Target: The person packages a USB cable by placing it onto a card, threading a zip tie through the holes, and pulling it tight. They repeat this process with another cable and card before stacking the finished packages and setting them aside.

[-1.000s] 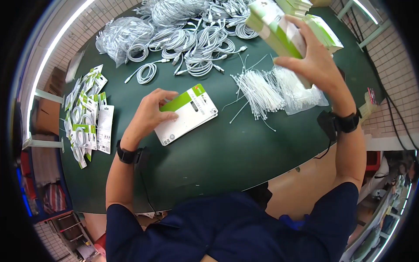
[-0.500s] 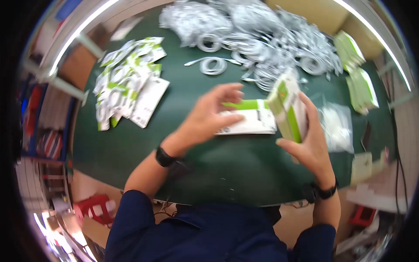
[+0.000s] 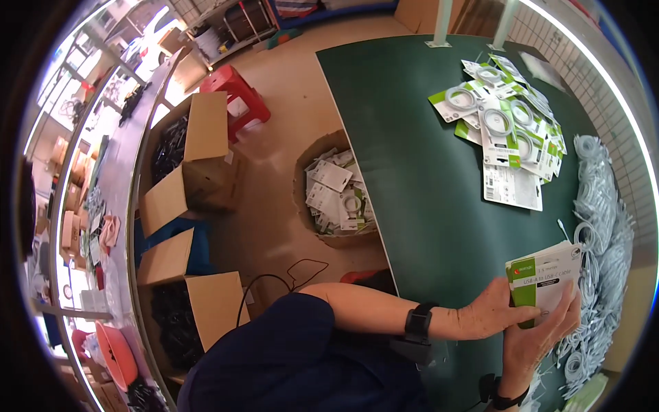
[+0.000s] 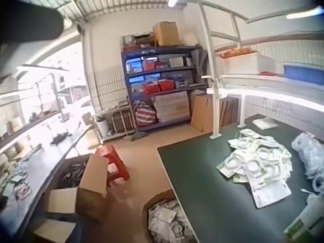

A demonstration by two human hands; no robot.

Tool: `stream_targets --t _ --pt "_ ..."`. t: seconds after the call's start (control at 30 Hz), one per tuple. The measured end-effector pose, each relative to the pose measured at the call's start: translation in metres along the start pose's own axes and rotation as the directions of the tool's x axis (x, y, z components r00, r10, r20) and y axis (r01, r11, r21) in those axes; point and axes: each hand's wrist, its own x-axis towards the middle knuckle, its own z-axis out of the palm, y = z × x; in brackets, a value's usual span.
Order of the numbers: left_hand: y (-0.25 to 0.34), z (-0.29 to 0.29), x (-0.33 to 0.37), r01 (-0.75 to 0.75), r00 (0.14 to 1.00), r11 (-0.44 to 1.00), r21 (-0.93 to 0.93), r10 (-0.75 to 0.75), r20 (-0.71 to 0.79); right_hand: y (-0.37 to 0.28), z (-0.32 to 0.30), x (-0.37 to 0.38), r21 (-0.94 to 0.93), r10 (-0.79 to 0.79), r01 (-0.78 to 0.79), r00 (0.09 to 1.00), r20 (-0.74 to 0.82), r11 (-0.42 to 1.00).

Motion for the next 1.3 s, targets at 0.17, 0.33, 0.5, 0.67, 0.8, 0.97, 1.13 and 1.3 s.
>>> stream_targets --t 0.17,0.33,0.5,0.67,0.8,0.97,1.13,1.3 --pt "0.035 -0.061 -0.031 -0.157 0.987 0.98 0.119 0.152 0.052 -0.016 -0.008 -0.009 0.434 0.086 -0.145 0.984 0.153 0.889" --pt "0.024 -0.085 -0.033 -0.191 0.97 0.981 -0.014 0.191 0.149 0.061 0.008 -0.051 0.475 0.293 -0.571 0.791 0.537 0.67" --pt "0.046 -0.117 -0.024 -0.068 0.997 0.992 0.108 0.063 0.044 -0.01 -0.011 -0.014 0.044 0.245 -0.285 0.884 0.398 0.958" --pt "0.046 -0.147 -0.016 -0.413 0.891 0.456 0.788 0.38 0.247 -0.002 0.001 -0.032 0.08 0.311 -0.398 0.814 0.491 0.914" --pt "0.023 -0.135 -0.023 -0.146 0.984 0.758 0.636 0.045 0.171 0.007 0.03 -0.061 0.154 0.159 -0.25 0.882 0.444 0.956" --pt "-0.003 -0.125 -0.025 -0.29 0.94 0.722 0.628 0.34 0.043 -0.002 0.039 -0.066 0.189 0.199 -0.26 0.936 0.289 0.947" --pt "0.021 -0.138 -0.024 -0.236 0.971 0.726 0.645 0.193 0.138 0.015 0.038 -0.059 0.207 0.155 -0.242 0.919 0.363 0.948" --pt "0.036 -0.125 -0.033 -0.114 0.992 0.905 0.41 0.078 0.103 0.021 0.043 -0.054 0.195 0.048 -0.123 0.935 0.35 0.973"
